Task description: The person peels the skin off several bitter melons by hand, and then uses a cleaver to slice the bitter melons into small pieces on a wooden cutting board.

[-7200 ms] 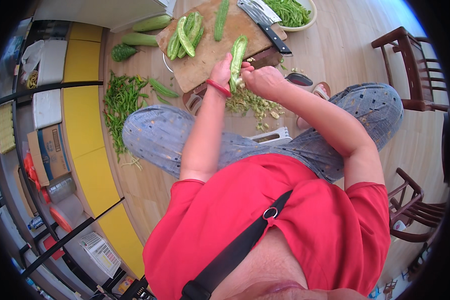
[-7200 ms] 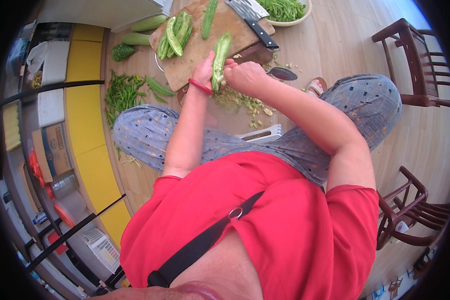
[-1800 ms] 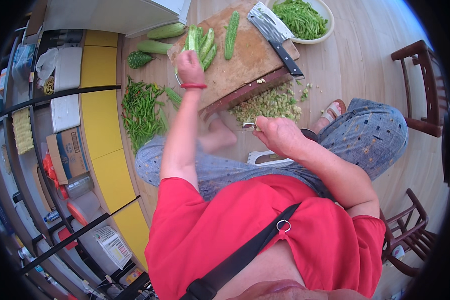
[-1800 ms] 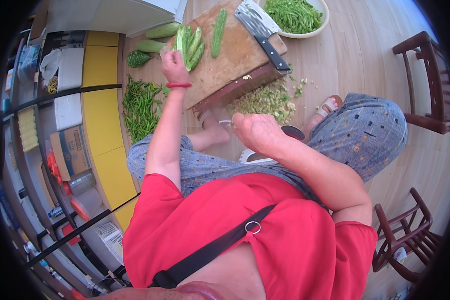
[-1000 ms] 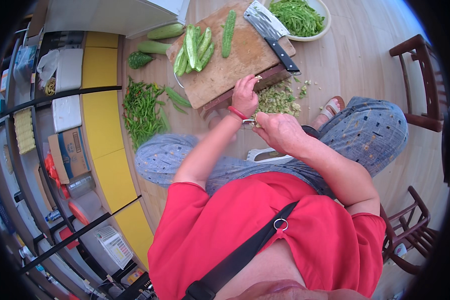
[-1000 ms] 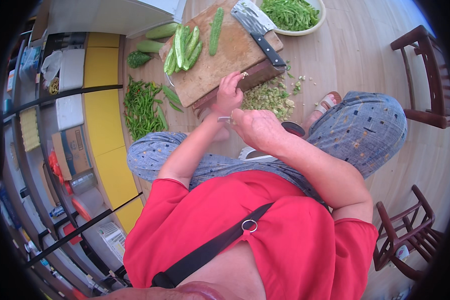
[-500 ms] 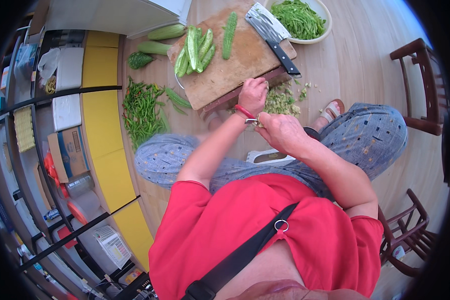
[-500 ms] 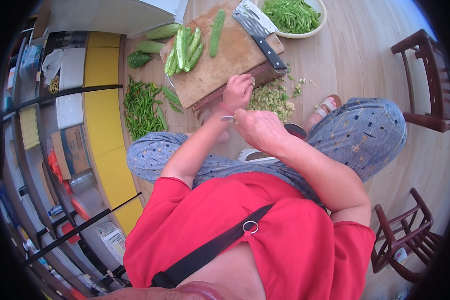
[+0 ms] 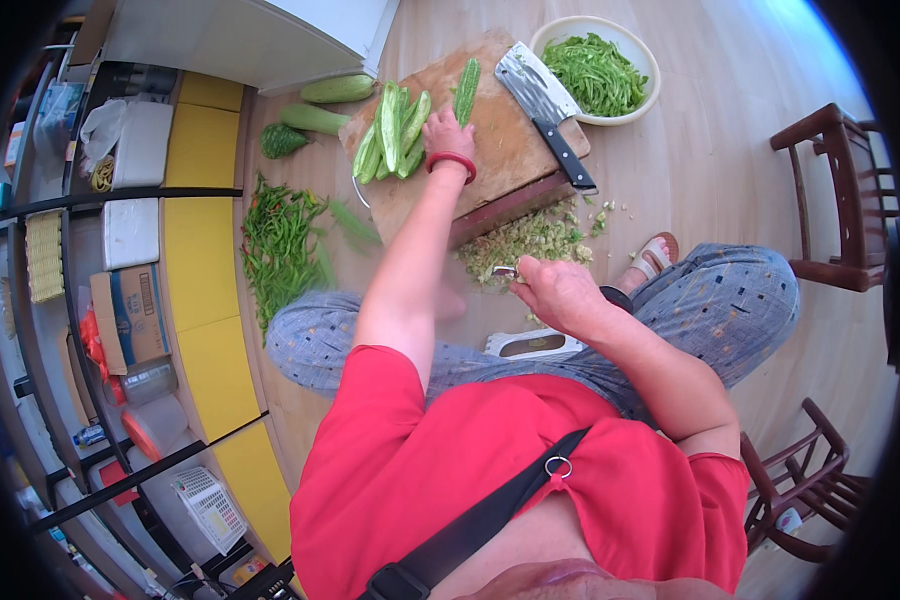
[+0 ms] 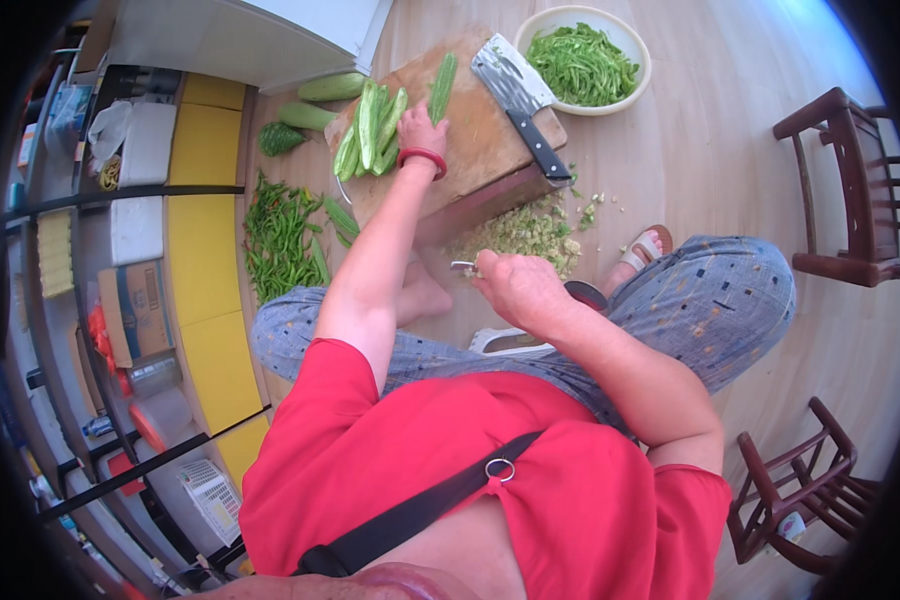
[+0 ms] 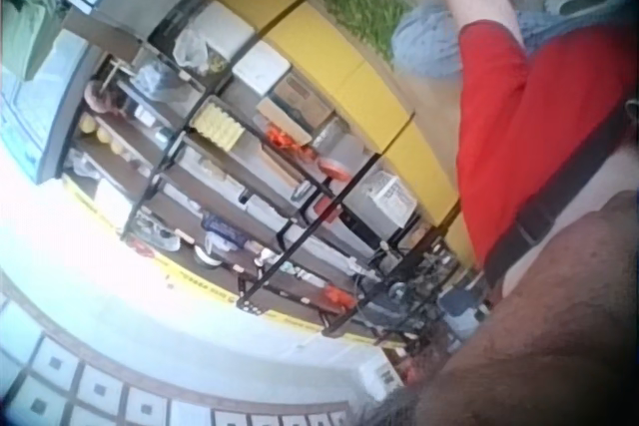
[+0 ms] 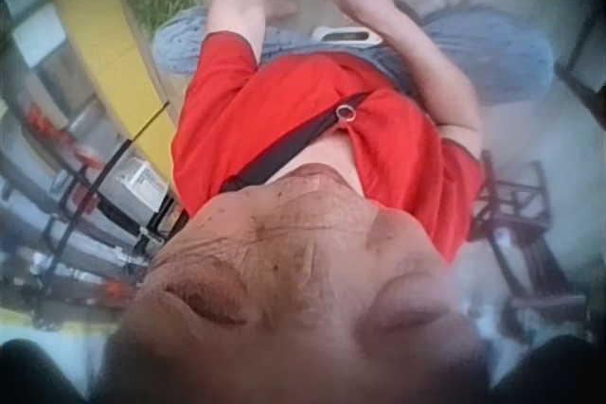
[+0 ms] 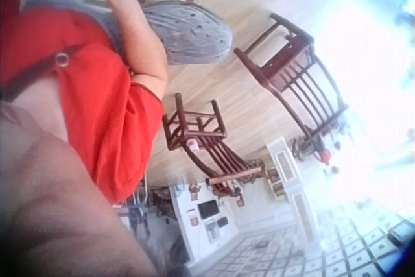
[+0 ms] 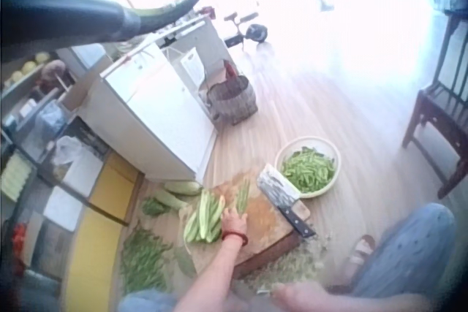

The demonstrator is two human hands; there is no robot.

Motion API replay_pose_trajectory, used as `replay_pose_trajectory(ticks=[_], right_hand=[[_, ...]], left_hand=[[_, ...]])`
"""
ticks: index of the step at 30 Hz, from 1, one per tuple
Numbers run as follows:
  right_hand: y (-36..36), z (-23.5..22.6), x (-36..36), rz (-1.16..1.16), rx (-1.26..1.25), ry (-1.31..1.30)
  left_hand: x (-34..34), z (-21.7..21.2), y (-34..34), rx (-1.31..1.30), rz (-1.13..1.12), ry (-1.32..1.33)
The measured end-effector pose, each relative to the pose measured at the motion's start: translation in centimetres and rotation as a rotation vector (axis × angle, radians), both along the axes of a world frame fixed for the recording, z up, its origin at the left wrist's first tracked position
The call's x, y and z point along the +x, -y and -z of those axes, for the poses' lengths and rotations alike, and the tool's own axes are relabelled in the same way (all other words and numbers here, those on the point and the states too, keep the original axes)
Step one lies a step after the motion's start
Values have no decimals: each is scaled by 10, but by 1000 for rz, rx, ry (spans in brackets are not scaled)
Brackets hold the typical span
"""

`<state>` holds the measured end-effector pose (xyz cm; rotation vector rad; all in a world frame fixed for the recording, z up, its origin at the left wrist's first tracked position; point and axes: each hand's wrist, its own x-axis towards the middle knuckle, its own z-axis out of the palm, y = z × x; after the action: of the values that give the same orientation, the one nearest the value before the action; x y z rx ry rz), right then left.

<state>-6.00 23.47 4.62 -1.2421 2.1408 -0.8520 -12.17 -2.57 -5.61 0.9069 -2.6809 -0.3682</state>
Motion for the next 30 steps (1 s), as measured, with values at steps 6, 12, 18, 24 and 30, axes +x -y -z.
replay_pose_trajectory(ticks=[6,12,18,24,30], right_hand=[[3,-3,-6,46,12,-18],[16,4,-9,113,31,3],[31,45,-40,324,63,6],[45,41,-69,630,-51,623],[49,3,-55,448,-226,955]], left_hand=[[18,6,4,1101,-118,-419],[115,21,-16,2506,3,-653],[145,-5,-62,2441,166,-658],[158,-57,-87,2242,386,-488],[168,-83,-104,2216,419,-465]])
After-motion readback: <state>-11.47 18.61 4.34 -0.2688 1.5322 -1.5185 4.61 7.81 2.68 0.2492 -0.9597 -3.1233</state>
